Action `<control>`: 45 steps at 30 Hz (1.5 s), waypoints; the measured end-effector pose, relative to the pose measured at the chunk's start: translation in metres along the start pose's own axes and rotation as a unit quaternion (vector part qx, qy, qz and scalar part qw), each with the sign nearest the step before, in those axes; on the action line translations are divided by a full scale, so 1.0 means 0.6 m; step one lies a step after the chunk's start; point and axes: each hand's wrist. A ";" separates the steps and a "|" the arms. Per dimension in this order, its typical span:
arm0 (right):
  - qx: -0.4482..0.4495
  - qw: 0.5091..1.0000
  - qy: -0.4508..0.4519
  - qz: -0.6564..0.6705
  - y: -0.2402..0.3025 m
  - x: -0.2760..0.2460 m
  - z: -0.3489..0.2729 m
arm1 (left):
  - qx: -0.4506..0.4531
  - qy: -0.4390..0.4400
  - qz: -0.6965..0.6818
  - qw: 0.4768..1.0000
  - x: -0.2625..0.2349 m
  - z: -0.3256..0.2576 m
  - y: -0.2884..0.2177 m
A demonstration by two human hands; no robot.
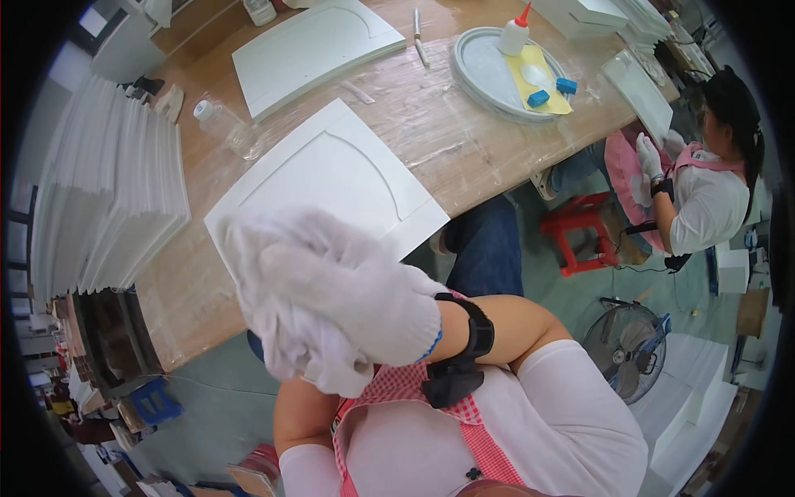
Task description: Wiping a white cabinet door panel with a cloth and cleaning solution.
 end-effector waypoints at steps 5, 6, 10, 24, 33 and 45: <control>0.013 0.998 0.026 0.057 0.004 0.000 0.005 | 0.012 0.032 -0.032 0.999 0.003 -0.009 0.042; 0.022 0.997 -0.017 0.074 0.006 0.004 0.010 | 0.013 0.030 -0.037 0.999 0.027 0.049 0.058; -0.032 0.983 -0.079 0.164 0.041 -0.003 0.010 | 0.031 0.048 -0.067 0.996 0.048 -0.017 0.075; -0.078 0.892 -0.181 -0.407 0.043 -0.114 -0.025 | -0.231 0.214 -0.270 0.910 0.039 0.078 -0.135; 0.325 0.564 -0.166 -0.741 0.041 -0.321 -0.130 | -0.387 -0.428 0.177 0.797 -0.084 -0.244 -0.042; 0.194 0.459 -0.212 -0.841 -0.027 -0.298 -0.137 | -0.386 -0.434 -0.301 0.757 -0.049 -0.176 0.002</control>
Point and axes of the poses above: each hand's wrist, its own z-axis towards the middle knuckle, its own x-axis out of the palm, y = z × x, and after that the axes turned 13 degrees about y, right-handed
